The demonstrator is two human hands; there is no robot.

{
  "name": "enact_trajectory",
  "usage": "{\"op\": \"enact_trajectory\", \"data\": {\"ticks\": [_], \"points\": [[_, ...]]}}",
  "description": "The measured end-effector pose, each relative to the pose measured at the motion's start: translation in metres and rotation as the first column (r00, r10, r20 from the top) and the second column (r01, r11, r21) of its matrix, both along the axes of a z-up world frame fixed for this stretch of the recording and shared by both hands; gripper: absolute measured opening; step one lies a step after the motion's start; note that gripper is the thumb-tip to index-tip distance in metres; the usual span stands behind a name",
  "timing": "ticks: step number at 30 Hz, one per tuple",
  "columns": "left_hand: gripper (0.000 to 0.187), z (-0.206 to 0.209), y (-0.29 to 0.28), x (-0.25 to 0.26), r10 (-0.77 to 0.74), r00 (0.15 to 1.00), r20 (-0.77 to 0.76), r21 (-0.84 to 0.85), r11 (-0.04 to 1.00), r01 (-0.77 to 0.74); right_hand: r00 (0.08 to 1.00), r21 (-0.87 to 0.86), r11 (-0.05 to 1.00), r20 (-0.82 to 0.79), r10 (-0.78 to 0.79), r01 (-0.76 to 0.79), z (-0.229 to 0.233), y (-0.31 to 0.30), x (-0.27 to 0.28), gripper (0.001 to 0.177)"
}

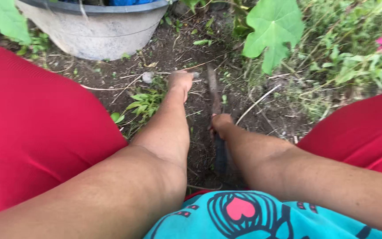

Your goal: The person uses a small hand hoe to loosen soil and remove weeds from a garden patch. They repeatedly scrape the ground and pull out small plants by hand, clearing the area around a large leafy plant.

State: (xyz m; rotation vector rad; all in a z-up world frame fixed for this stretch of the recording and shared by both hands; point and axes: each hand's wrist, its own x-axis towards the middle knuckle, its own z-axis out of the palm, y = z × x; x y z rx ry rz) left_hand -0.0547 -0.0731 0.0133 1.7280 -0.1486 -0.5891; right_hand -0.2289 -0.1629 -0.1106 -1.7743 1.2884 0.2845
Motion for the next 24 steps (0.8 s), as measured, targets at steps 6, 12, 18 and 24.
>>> {"op": "enact_trajectory", "data": {"ticks": [6,12,18,24], "points": [[0.024,-0.003,-0.003,-0.010,-0.163,0.983,0.085,0.114,0.982,0.153,0.879,0.043,0.897,0.182,-0.441,0.441,0.052,0.001,-0.034,0.044],[0.025,-0.013,-0.003,0.011,-0.143,0.989,-0.044,0.151,0.977,0.148,0.633,0.261,0.759,0.428,-0.645,0.596,0.068,-0.031,-0.060,0.043],[0.031,-0.043,-0.042,-0.014,-0.224,0.971,-0.085,0.123,0.965,0.233,0.963,-0.104,0.978,0.220,-0.156,0.182,0.033,0.006,-0.097,0.035],[0.038,-0.060,-0.075,-0.034,-0.308,0.951,0.022,0.241,0.925,0.294,0.651,0.050,0.752,0.466,-0.599,0.657,0.063,-0.012,-0.134,0.037]]}}
